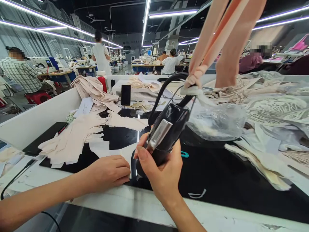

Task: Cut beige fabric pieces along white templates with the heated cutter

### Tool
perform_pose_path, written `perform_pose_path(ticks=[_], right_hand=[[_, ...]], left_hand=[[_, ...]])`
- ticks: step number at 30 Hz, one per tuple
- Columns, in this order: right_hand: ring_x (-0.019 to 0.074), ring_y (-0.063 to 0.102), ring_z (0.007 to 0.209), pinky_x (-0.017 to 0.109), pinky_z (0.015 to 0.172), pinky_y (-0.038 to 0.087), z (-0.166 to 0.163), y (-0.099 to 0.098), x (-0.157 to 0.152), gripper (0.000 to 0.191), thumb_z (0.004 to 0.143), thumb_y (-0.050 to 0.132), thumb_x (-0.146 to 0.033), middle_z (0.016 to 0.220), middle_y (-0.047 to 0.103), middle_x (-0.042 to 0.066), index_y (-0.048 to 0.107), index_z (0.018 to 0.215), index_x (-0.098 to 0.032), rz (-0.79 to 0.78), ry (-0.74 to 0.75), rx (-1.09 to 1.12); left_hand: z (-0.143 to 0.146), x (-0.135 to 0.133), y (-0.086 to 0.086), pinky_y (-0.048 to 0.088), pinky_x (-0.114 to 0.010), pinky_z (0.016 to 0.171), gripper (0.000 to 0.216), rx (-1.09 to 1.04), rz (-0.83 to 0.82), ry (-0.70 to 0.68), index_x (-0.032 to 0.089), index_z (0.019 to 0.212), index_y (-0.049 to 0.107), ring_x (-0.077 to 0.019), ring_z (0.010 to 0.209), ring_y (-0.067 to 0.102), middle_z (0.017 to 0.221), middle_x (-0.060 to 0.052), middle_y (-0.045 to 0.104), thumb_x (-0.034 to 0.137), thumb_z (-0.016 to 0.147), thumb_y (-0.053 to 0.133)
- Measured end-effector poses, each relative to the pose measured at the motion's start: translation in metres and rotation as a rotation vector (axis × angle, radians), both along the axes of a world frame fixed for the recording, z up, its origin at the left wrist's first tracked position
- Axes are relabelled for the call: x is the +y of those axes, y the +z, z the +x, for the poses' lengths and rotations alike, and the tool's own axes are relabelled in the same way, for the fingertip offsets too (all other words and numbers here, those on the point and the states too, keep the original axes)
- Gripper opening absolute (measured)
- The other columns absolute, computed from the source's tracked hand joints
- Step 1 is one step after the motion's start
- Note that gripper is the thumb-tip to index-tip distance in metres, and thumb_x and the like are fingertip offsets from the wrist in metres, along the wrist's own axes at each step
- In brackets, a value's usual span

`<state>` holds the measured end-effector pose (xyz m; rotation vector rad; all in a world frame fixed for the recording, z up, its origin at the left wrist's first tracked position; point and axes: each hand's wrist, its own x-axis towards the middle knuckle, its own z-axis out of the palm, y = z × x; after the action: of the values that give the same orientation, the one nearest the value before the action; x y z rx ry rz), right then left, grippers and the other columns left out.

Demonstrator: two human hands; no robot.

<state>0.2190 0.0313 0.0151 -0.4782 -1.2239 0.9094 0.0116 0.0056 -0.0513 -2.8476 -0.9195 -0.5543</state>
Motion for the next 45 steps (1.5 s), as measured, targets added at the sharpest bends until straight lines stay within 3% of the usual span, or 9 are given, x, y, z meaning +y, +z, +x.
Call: perform_pose_path(ticks=[11, 15, 18, 25, 32, 40, 45], right_hand=[[0.018, 0.072, 0.062, 0.032, 0.057, 0.067, -0.01, -0.006, -0.002, 0.043, 0.1, 0.099, -0.048, 0.089, 0.077, -0.005, 0.071, 0.129, -0.034, 0.006, -0.043, 0.032], [0.0195, 0.073, 0.059, 0.034, 0.055, 0.066, -0.013, -0.006, -0.001, 0.046, 0.1, 0.099, -0.054, 0.089, 0.078, -0.005, 0.07, 0.128, -0.034, 0.004, -0.062, 0.01], [0.0198, 0.072, 0.059, 0.034, 0.054, 0.065, -0.015, -0.006, -0.001, 0.048, 0.097, 0.102, -0.057, 0.087, 0.078, -0.005, 0.071, 0.127, -0.033, 0.007, -0.05, 0.018], [0.0184, 0.072, 0.061, 0.032, 0.056, 0.066, -0.013, -0.007, -0.003, 0.038, 0.1, 0.096, -0.037, 0.089, 0.078, -0.006, 0.071, 0.128, -0.034, 0.004, -0.054, -0.009], [0.0184, 0.069, 0.063, 0.032, 0.058, 0.065, -0.013, -0.008, -0.003, 0.04, 0.1, 0.097, -0.041, 0.089, 0.076, -0.005, 0.07, 0.128, -0.034, -0.003, -0.075, -0.014], [0.0181, 0.072, 0.062, 0.031, 0.057, 0.066, -0.013, -0.007, -0.002, 0.049, 0.098, 0.102, -0.058, 0.088, 0.077, -0.006, 0.072, 0.128, -0.034, -0.012, -0.063, -0.001], [0.017, 0.072, 0.059, 0.029, 0.055, 0.066, -0.015, -0.005, -0.001, 0.046, 0.097, 0.104, -0.056, 0.087, 0.079, -0.006, 0.075, 0.126, -0.033, 0.029, -0.051, 0.028]], left_hand=[[-0.002, -0.001, -0.002, 0.064, -0.032, 0.096, 0.02, -0.165, -0.178, 0.036, 0.018, 0.107, 0.082, -0.0222, 0.099, 0.083, 0.106, -0.007, 0.086, 0.023, 0.122, 0.071], [0.0, 0.0, -0.003, 0.064, -0.033, 0.098, 0.02, -0.163, -0.219, 0.061, 0.019, 0.108, 0.083, -0.0228, 0.102, 0.084, 0.109, -0.008, 0.087, 0.023, 0.122, 0.069], [0.0, 0.0, -0.003, 0.064, -0.033, 0.1, 0.018, -0.172, -0.229, 0.051, 0.019, 0.11, 0.083, -0.0234, 0.105, 0.084, 0.11, -0.008, 0.087, 0.023, 0.122, 0.071], [0.0, -0.002, 0.002, 0.063, -0.033, 0.103, 0.022, -0.193, -0.253, 0.08, 0.018, 0.119, 0.084, -0.0238, 0.109, 0.083, 0.115, -0.009, 0.087, 0.031, 0.127, 0.068], [0.003, 0.001, 0.005, 0.065, -0.032, 0.103, 0.009, -0.167, -0.242, 0.153, 0.02, 0.115, 0.079, -0.024, 0.109, 0.081, 0.114, -0.007, 0.082, 0.025, 0.122, 0.077], [-0.003, 0.004, -0.006, 0.064, -0.031, 0.107, 0.016, -0.166, -0.158, 0.022, 0.018, 0.119, 0.081, -0.0223, 0.11, 0.082, 0.114, -0.008, 0.083, 0.009, 0.121, 0.068], [-0.01, 0.006, -0.008, 0.065, -0.03, 0.108, 0.025, -0.172, -0.159, -0.039, 0.017, 0.129, 0.083, -0.0224, 0.114, 0.084, 0.12, -0.009, 0.087, 0.003, 0.118, 0.065]])
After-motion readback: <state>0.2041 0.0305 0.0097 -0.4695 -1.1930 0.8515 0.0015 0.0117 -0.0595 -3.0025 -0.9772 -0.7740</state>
